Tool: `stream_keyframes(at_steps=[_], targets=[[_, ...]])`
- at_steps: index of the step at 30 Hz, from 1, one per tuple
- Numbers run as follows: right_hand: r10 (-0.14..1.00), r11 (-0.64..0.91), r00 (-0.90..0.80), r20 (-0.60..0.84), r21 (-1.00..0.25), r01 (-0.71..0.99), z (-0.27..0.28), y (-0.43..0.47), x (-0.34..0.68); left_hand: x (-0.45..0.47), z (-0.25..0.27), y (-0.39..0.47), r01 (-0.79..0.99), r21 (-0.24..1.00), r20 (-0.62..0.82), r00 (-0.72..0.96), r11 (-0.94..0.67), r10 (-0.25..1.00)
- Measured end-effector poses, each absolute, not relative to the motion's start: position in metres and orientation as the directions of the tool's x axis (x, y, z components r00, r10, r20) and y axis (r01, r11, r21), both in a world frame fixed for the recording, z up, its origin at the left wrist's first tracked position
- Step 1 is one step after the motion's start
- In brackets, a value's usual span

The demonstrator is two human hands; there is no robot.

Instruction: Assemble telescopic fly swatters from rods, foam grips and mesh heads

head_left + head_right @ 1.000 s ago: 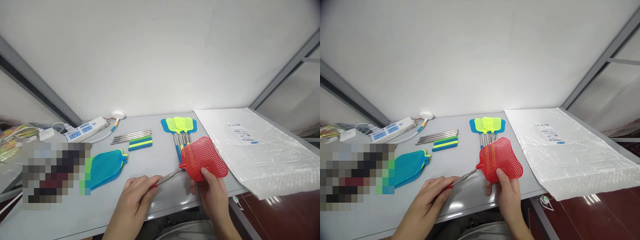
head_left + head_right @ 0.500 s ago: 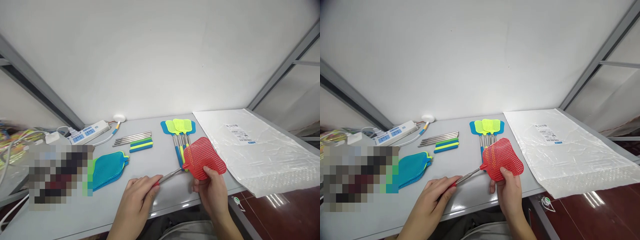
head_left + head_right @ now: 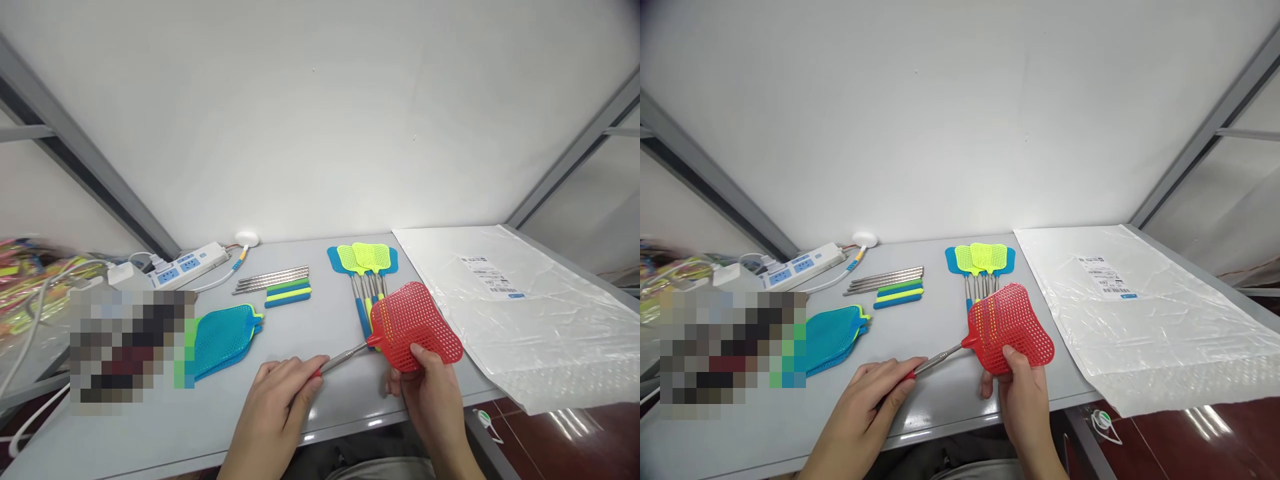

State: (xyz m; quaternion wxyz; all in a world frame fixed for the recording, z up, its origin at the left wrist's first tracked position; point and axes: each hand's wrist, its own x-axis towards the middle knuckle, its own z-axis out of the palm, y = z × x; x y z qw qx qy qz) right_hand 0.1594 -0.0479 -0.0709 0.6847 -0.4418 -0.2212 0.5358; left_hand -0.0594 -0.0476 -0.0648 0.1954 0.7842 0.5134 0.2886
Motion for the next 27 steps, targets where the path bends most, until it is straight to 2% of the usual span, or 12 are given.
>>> stream_keyframes(at_steps=[10,27], targets=[[0.917,0.059,0.361,-0.17,-0.836,-0.546,-0.0716,-0.0482,0.1585,-0.0575,-0.0605,-0.0483,0.675,0.654,0.163,0.317,-0.342,0.934],[0.94,0.041,0.302,-0.159,-0.825,-0.563,-0.0765,-0.0472,0.1632,-0.0565,-0.0602,-0.0533,0.7,0.575,0.244,0.349,-0.424,0.905]])
